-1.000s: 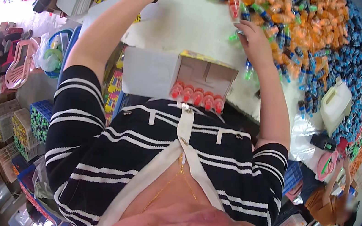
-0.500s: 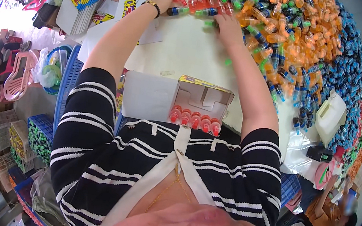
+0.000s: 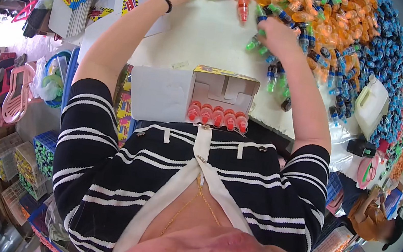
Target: Packing small colorful plastic items into product display boxes.
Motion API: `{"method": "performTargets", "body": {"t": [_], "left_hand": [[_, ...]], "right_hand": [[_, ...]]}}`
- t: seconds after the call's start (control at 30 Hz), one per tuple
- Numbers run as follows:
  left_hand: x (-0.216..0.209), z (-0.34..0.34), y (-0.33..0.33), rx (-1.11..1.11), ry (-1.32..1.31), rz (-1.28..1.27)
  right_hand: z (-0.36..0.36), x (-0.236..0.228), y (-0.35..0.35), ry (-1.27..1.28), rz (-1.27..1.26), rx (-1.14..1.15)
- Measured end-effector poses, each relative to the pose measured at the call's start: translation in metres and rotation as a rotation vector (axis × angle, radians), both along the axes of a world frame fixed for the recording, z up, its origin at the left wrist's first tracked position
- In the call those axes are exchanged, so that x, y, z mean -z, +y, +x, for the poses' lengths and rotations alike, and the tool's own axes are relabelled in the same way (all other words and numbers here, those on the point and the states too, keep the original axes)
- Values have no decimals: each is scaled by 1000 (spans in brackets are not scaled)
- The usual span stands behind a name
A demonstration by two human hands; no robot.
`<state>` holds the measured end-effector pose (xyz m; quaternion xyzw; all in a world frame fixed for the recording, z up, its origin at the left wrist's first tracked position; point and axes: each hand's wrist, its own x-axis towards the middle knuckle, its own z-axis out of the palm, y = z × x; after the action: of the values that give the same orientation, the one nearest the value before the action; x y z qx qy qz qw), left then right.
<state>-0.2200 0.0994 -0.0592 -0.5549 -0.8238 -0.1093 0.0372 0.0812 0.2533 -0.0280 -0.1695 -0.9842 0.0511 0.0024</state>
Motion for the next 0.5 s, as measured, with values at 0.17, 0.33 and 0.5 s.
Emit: {"method": "performTargets", "body": {"t": [0.17, 0.33, 0.5], "left_hand": [[17, 5, 14, 19, 176, -268], [2, 30, 6, 58, -152, -64], [-30, 95, -9, -130, -1121, 139]], "right_hand": [[7, 9, -19, -23, -5, -94], [9, 14, -17, -59, 97, -211], [19, 34, -7, -27, 56, -267]]}}
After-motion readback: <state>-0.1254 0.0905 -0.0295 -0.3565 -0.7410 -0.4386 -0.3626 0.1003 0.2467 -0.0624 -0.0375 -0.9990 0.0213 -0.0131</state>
